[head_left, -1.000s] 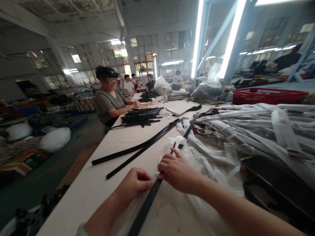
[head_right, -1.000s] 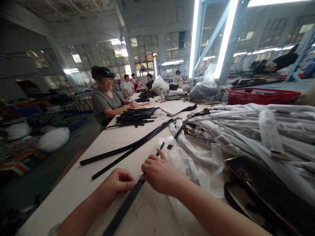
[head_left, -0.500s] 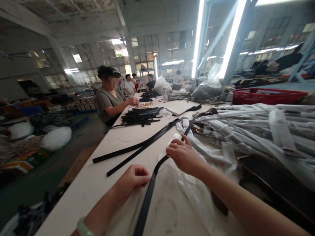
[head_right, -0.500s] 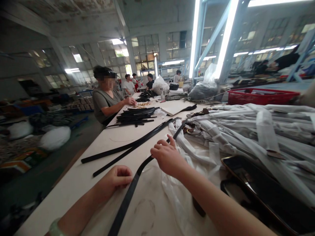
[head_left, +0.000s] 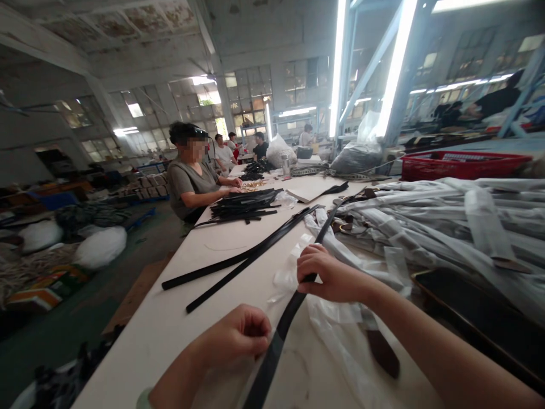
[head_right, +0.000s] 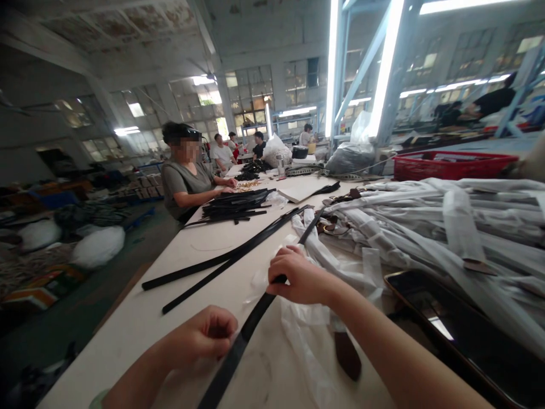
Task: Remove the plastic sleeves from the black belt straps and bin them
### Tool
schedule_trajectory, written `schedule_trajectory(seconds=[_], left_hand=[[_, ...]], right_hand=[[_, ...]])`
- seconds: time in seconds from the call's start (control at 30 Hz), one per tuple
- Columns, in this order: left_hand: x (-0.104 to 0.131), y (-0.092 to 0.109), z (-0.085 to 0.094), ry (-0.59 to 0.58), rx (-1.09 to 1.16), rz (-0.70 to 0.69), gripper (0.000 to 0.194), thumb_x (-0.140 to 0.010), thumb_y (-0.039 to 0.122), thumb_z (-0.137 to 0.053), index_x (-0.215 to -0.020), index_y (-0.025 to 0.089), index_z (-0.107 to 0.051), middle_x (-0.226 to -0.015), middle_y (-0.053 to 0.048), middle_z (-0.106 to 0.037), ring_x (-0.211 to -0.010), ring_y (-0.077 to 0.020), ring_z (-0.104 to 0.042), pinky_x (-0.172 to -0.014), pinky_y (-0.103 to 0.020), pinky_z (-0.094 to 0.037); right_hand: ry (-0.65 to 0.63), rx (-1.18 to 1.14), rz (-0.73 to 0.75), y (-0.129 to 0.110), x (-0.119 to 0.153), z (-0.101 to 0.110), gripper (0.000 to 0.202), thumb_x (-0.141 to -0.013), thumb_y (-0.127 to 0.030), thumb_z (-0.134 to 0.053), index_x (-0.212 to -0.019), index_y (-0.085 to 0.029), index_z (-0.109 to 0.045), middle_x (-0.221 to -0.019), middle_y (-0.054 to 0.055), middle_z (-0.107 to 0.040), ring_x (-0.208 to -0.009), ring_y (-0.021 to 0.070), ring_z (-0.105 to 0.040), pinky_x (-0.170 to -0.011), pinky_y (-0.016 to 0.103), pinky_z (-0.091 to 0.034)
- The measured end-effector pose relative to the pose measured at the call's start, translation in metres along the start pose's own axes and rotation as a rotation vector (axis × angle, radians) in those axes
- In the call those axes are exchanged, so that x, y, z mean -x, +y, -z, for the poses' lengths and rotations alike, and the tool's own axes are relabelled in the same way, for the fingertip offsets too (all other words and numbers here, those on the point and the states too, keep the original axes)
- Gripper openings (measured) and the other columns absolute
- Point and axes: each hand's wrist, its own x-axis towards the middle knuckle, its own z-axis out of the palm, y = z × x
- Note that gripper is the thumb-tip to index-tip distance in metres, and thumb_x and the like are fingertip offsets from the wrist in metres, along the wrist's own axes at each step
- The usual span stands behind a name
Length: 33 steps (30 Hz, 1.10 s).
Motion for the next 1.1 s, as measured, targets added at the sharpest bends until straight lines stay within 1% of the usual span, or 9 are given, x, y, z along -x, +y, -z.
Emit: schedule_trajectory(seconds=[0.13,0.23,0.3,0.43,0.5,0.57,0.7,0.87,1.1], left_hand=[[-0.001,-0.002,-0.003,0.008,-0.064,-0.009,0.016,-0.064,0.022,-0.068,-0.067,0.012,-0.055,-0.058,0.003,-0.052,-0.054,-0.008,-0.043,-0.053,-0.021,-0.029],[0.0,0.0,-0.004,0.04,-0.093,-0.047,0.014,-0.068,0.022,-0.066,-0.068,0.012,-0.055,-0.059,0.003,-0.05,-0.055,-0.008,-0.042,-0.053,-0.021,-0.029],[0.002,0.002,-0.004,-0.014,-0.087,-0.051,0.02,-0.069,0.027,-0.068,-0.069,0.012,-0.055,-0.06,0.002,-0.051,-0.056,-0.008,-0.042,-0.054,-0.02,-0.03],[0.007,0.004,-0.006,-0.13,-0.031,-0.001,0.039,-0.067,0.046,-0.074,-0.073,0.013,-0.054,-0.062,0.002,-0.05,-0.055,-0.0081,-0.045,-0.054,-0.02,-0.035],[0.008,0.004,-0.008,-0.095,-0.02,0.053,0.052,-0.069,0.063,-0.065,-0.08,0.013,-0.055,-0.065,0.0,-0.054,-0.054,-0.0099,-0.049,-0.052,-0.021,-0.04],[0.01,0.004,-0.01,-0.134,0.014,0.117,0.066,-0.069,0.076,-0.052,-0.09,0.013,-0.057,-0.074,-0.006,-0.062,-0.054,-0.0127,-0.054,-0.049,-0.023,-0.042],[0.012,0.0,-0.017,-0.298,0.025,0.268,0.063,-0.066,0.069,-0.064,-0.094,0.013,-0.064,-0.071,-0.007,-0.065,-0.048,-0.0116,-0.052,-0.046,-0.022,-0.036],[0.002,-0.019,-0.025,-0.062,0.301,0.251,0.053,-0.062,0.063,-0.07,-0.071,0.011,-0.064,-0.063,-0.005,-0.058,-0.05,-0.0108,-0.048,-0.049,-0.022,-0.032],[-0.01,-0.03,-0.022,-0.082,0.342,0.137,0.053,-0.078,0.059,-0.059,-0.088,0.007,-0.07,-0.058,-0.003,-0.049,-0.048,-0.0086,-0.038,-0.047,-0.023,-0.023]], right_hand=[[-0.081,-0.3,0.029,0.001,-0.002,-0.008,0.029,-0.088,-0.039,-0.056,-0.075,-0.015,-0.063,-0.072,0.004,-0.06,-0.078,0.0175,-0.053,-0.077,0.031,-0.04],[-0.167,-0.514,-0.036,0.004,-0.001,-0.007,0.04,-0.086,-0.051,-0.055,-0.074,-0.014,-0.063,-0.071,0.002,-0.056,-0.073,0.0155,-0.051,-0.069,0.027,-0.041],[-0.193,-0.611,-0.097,0.008,0.001,-0.002,0.045,-0.084,-0.056,-0.055,-0.072,-0.013,-0.062,-0.069,0.001,-0.054,-0.069,0.0142,-0.05,-0.066,0.026,-0.04],[-0.263,-0.496,-0.074,0.01,0.002,0.007,0.037,-0.087,-0.046,-0.057,-0.079,-0.012,-0.067,-0.072,0.002,-0.059,-0.072,0.0146,-0.053,-0.071,0.026,-0.04],[-0.26,-0.416,-0.038,0.007,0.001,0.007,0.034,-0.088,-0.043,-0.056,-0.08,-0.013,-0.069,-0.073,0.003,-0.061,-0.075,0.0151,-0.054,-0.074,0.026,-0.041],[-0.201,-0.391,-0.068,0.006,0.0,0.006,0.035,-0.088,-0.044,-0.055,-0.077,-0.013,-0.068,-0.072,0.003,-0.06,-0.073,0.0149,-0.053,-0.071,0.025,-0.041],[-0.119,-0.426,-0.194,0.011,0.0,0.003,0.038,-0.085,-0.048,-0.058,-0.073,-0.013,-0.065,-0.069,0.002,-0.055,-0.065,0.0134,-0.048,-0.06,0.025,-0.038],[-0.067,-0.5,-0.284,0.022,0.007,0.008,0.038,-0.084,-0.051,-0.058,-0.07,-0.015,-0.062,-0.065,0.0,-0.046,-0.062,0.0129,-0.041,-0.057,0.025,-0.033],[-0.083,-0.722,-0.328,0.023,0.004,0.0,0.041,-0.08,-0.053,-0.062,-0.067,-0.015,-0.056,-0.062,-0.003,-0.041,-0.059,0.0113,-0.034,-0.054,0.025,-0.026]])
